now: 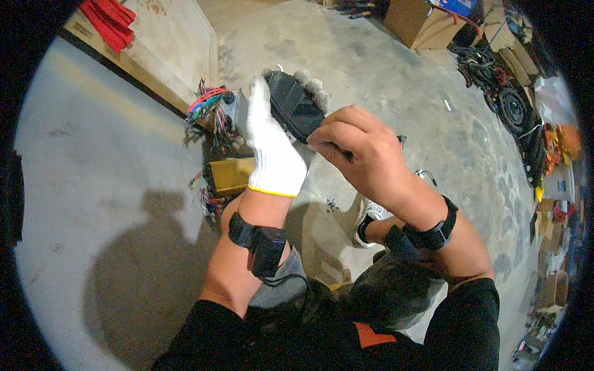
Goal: Repairing an electronic controller component using a screwdriver.
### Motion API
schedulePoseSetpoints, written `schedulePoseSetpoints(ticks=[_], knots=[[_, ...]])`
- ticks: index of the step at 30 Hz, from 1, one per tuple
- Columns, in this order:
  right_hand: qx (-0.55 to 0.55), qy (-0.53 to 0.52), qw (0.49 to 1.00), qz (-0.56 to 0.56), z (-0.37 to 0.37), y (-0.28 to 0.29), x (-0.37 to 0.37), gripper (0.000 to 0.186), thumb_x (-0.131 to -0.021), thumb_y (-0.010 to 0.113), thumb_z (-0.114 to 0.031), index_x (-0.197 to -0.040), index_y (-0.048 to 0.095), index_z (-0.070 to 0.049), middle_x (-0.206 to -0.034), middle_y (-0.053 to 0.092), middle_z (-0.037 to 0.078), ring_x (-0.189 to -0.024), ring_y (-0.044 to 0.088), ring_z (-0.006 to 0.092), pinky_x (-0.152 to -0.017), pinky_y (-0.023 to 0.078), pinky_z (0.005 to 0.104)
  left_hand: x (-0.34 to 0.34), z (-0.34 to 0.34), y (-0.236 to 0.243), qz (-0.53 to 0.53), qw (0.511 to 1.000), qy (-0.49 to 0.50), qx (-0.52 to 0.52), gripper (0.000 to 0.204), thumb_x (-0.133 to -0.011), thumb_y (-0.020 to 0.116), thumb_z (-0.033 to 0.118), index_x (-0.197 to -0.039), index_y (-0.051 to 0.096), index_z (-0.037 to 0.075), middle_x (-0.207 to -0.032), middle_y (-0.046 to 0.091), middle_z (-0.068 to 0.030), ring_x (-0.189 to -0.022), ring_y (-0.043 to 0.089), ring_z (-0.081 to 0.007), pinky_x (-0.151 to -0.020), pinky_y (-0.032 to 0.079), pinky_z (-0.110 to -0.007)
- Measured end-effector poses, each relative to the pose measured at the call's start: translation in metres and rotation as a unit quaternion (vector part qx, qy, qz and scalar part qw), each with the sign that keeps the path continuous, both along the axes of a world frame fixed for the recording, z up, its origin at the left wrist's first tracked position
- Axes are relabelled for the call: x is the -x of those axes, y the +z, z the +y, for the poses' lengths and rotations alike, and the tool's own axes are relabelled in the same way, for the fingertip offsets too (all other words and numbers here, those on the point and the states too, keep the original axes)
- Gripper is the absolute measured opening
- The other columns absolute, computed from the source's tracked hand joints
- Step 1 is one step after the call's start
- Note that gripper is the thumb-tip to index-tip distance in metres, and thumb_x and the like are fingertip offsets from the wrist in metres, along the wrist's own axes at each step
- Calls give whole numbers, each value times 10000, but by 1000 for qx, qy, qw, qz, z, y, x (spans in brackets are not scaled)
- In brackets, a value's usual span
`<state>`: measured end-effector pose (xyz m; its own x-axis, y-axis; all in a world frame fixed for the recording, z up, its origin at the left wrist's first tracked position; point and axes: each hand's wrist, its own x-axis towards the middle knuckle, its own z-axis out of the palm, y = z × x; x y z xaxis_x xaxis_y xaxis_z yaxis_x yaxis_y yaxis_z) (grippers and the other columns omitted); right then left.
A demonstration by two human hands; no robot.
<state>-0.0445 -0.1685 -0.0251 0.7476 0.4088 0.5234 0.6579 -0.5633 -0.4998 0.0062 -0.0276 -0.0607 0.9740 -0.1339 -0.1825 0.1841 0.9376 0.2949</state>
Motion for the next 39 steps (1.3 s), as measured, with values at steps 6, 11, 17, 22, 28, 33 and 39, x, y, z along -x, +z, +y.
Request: schedulePoseSetpoints(ticks=[6, 11, 17, 22, 28, 33, 39], knots=[[-13, -7, 999, 34, -7, 0, -1, 173, -765, 753, -8, -918, 690, -58, -916, 652, 98, -824, 644, 277, -702, 535, 365, -4, -4, -3, -21, 1000, -15, 7, 367, -979, 510, 489, -1066, 603, 145, -969, 671, -67, -830, 651, -249, -749, 555, -393], [-5, 16, 1000, 23, -8, 1, -3, 165, -765, 741, 3, -910, 679, -45, -916, 654, 105, -838, 648, 287, -713, 536, 373, -4, -2, -3, -15, 999, -36, -4, 351, -973, 514, 493, -1002, 628, 163, -941, 672, -39, -805, 651, -222, -741, 554, -379], [-1, 15, 999, 38, -8, -1, -3, 165, -759, 749, -8, -905, 680, -43, -912, 655, 103, -839, 650, 288, -712, 536, 373, -3, -3, 0, 12, 999, -27, -33, 351, -970, 516, 496, -995, 628, 165, -930, 666, -31, -802, 651, -222, -734, 553, -383], [-7, -19, 999, 33, -3, -7, 3, 171, -761, 757, -22, -916, 691, -52, -902, 656, 104, -822, 653, 286, -691, 540, 371, -3, -4, -3, 24, 999, 10, -45, 373, -968, 510, 504, -1038, 608, 151, -947, 667, -46, -801, 653, -231, -719, 559, -382], [9, -18, 999, -24, 0, -13, 2, 163, -769, 756, -31, -918, 694, -57, -897, 660, 96, -791, 658, 280, -663, 545, 370, -3, -1, -5, 34, 999, 13, -1, 387, -968, 505, 509, -1072, 586, 145, -964, 666, -69, -813, 657, -240, -725, 572, -384], [9, -7, 999, -48, 1, -15, -1, 160, -772, 755, -36, -918, 694, -56, -904, 667, 93, -774, 659, 272, -645, 547, 366, -3, 1, -7, 41, 999, 3, 12, 394, -963, 508, 516, -1063, 584, 141, -963, 669, -79, -809, 662, -248, -719, 576, -392], [2, 1, 999, -54, 2, -20, -3, 153, -770, 757, -26, -908, 695, -47, -899, 670, 93, -776, 661, 264, -645, 548, 361, -4, 4, -14, 40, 998, -12, 42, 408, -955, 511, 512, -1040, 590, 121, -931, 672, -89, -776, 662, -261, -717, 577, -402]])
